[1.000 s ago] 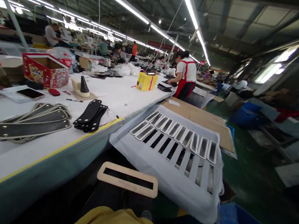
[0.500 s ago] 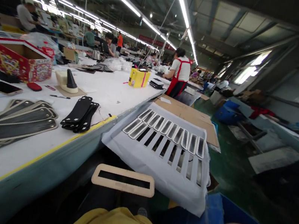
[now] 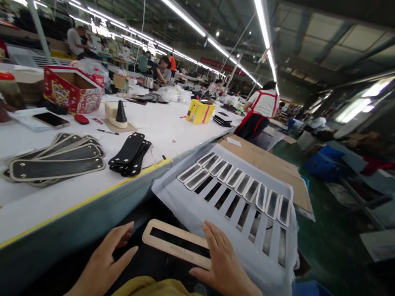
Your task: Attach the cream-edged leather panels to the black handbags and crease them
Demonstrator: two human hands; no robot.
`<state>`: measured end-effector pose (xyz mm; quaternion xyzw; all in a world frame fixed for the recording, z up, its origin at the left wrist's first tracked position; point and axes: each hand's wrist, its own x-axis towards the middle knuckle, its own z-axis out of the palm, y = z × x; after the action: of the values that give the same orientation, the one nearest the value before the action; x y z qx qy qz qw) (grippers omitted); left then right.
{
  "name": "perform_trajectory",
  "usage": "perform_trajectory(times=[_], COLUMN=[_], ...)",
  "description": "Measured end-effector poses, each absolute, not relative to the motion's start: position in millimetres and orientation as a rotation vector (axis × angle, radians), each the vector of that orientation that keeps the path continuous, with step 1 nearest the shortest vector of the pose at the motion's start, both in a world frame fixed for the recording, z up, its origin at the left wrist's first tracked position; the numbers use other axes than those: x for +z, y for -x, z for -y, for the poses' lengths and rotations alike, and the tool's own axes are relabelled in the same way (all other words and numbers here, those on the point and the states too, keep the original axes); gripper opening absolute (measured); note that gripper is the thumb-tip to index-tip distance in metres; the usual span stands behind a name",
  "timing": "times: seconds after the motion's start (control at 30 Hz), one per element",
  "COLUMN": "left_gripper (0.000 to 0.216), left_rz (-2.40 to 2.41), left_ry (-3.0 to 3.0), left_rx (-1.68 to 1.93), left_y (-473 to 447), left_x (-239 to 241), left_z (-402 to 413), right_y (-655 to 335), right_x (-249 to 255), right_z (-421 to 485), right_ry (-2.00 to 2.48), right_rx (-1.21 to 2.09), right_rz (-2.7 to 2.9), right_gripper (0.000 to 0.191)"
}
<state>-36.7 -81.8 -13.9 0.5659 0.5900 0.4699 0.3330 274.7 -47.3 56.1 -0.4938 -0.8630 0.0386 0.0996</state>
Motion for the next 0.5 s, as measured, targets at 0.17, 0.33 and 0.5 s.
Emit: perform_trajectory(times=[0.17, 0.33, 0.5], left_gripper=[0.066, 0.049, 0.032], left_rz=[-1.486, -1.494, -1.493], left_ry=[-1.246, -1.302, -1.340], left_rx=[1.078, 0.991, 0.999], left_y=[11, -1, -8], left_x=[-54, -59, -48], left_z=[35, 12, 14], right_y=[-266, -258, -253], right_x=[11, 0, -3], right_z=[30, 28, 31], right_ry=[1.667, 1.599, 1.516], right_rx=[0.223, 0.134, 0.051], right_rz=[2.715, 2.715, 2.682], right_gripper=[0.105, 0.089, 0.073])
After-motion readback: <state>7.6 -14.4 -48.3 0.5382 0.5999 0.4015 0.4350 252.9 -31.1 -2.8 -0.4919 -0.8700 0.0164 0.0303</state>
